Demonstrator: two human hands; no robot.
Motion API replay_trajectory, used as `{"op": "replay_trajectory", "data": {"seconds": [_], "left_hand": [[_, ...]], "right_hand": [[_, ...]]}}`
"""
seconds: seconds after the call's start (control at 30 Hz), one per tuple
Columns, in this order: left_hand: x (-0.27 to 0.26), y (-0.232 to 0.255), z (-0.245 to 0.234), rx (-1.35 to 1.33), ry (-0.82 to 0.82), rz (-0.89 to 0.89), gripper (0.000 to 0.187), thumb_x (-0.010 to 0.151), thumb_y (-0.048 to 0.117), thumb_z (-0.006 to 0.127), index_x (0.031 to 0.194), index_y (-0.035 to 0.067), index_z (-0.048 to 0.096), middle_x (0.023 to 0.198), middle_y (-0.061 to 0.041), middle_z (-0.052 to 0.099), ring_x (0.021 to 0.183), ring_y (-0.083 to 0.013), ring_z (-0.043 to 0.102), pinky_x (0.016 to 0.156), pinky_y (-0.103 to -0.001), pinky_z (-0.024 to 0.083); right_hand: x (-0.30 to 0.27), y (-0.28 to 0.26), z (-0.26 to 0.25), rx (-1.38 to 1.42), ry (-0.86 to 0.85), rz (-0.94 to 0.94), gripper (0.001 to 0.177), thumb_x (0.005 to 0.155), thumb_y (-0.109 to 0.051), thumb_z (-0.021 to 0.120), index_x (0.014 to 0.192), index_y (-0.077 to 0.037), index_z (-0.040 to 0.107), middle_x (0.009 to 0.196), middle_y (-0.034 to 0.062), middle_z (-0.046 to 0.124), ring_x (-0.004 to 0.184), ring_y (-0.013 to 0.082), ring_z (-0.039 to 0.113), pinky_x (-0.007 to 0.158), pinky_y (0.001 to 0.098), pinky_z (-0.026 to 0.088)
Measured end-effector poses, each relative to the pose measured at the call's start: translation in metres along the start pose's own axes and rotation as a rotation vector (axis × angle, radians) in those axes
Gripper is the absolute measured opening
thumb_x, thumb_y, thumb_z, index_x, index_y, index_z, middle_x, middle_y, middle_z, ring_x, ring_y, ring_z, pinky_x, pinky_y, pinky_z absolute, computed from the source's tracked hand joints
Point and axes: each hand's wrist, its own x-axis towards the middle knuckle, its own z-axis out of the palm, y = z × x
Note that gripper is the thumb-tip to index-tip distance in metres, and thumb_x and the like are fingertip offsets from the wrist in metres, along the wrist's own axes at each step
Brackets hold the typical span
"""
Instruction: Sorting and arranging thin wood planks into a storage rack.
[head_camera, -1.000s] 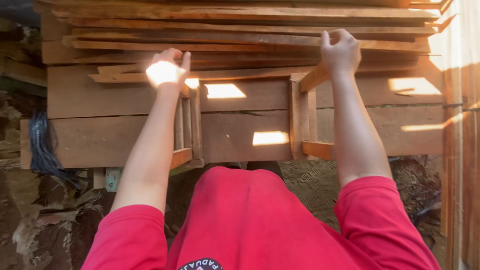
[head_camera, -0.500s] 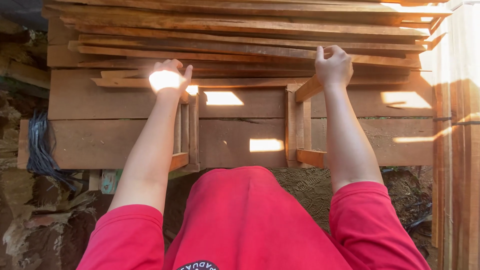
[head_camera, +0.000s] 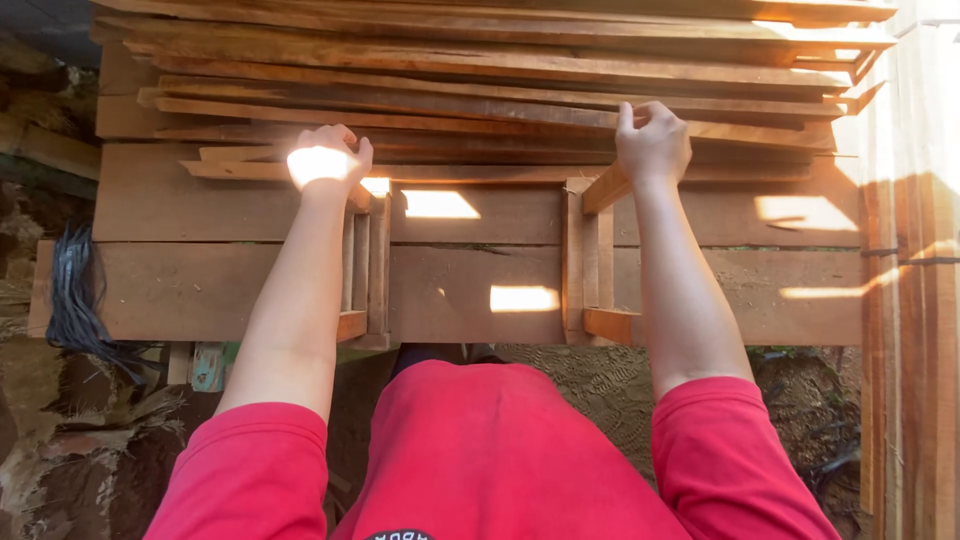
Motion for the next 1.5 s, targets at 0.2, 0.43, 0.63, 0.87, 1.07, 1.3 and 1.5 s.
{"op": "replay_trajectory", "data": {"seconds": [0.2,0.43,0.63,0.87,1.07,1.3,1.5], "left_hand": [[0.027,-0.027,0.057,0.023,0.054,0.004,0.044,0.095,0.064,0.051,0.106,0.029,0.074,0.104,0.005,0.073,0.105,-0.0233,0.065,0.085,-0.046,0.057],[0.029,-0.033,0.071,0.02,0.121,0.019,0.041,0.092,0.065,0.053,0.101,0.031,0.074,0.099,0.007,0.072,0.101,-0.0216,0.064,0.081,-0.045,0.057],[0.022,-0.025,0.048,0.085,0.155,0.068,0.027,0.094,0.054,0.058,0.094,0.032,0.073,0.093,0.006,0.069,0.1,-0.0219,0.062,0.078,-0.047,0.056],[0.068,-0.009,-0.005,-0.083,-0.503,-0.03,0.067,0.095,0.072,0.046,0.135,0.021,0.063,0.144,-0.005,0.062,0.138,-0.0299,0.053,0.115,-0.051,0.032],[0.168,0.028,0.011,-0.247,-0.389,0.19,0.06,0.096,0.059,0.059,0.134,0.013,0.064,0.136,-0.006,0.065,0.126,-0.0311,0.059,0.103,-0.05,0.043],[0.294,0.103,0.041,-0.365,0.0,0.411,0.046,0.1,0.034,0.067,0.133,0.003,0.059,0.132,-0.014,0.067,0.118,-0.0348,0.064,0.093,-0.048,0.053],[0.382,0.157,0.057,-0.4,0.332,0.564,0.043,0.096,0.026,0.082,0.128,0.008,0.059,0.111,-0.016,0.075,0.093,-0.0363,0.075,0.08,-0.048,0.063]], "right_hand": [[0.018,0.03,0.03,-0.091,-0.011,-0.004,0.033,0.096,-0.052,0.066,0.105,-0.024,0.078,0.087,-0.0018,0.078,0.09,0.0321,0.075,0.081,0.0506,0.058],[0.021,0.036,0.032,-0.112,-0.035,-0.057,0.033,0.098,-0.055,0.066,0.105,-0.025,0.078,0.088,0.0016,0.078,0.09,0.0363,0.074,0.081,0.0521,0.057],[0.021,0.025,0.026,-0.203,-0.107,-0.137,0.038,0.103,-0.054,0.064,0.112,-0.02,0.077,0.093,0.0084,0.078,0.09,0.0441,0.073,0.082,0.0579,0.056],[0.073,-0.024,0.017,-0.534,-0.637,-0.316,0.061,0.098,-0.051,0.059,0.146,-0.013,0.06,0.13,0.0176,0.071,0.122,0.043,0.064,0.102,0.0566,0.045],[0.159,-0.061,0.067,-0.421,-0.663,-0.3,0.061,0.097,-0.047,0.066,0.144,-0.009,0.06,0.132,0.0174,0.069,0.115,0.0409,0.065,0.094,0.0566,0.052],[0.259,-0.065,0.138,-0.364,-0.418,-0.44,0.054,0.104,-0.042,0.065,0.14,-0.002,0.062,0.14,0.0227,0.06,0.118,0.0398,0.061,0.095,0.0511,0.054],[0.346,-0.097,0.155,-0.391,-0.308,-0.47,0.053,0.098,-0.03,0.079,0.143,-0.007,0.064,0.12,0.0236,0.072,0.079,0.0354,0.073,0.078,0.0488,0.06]]}}
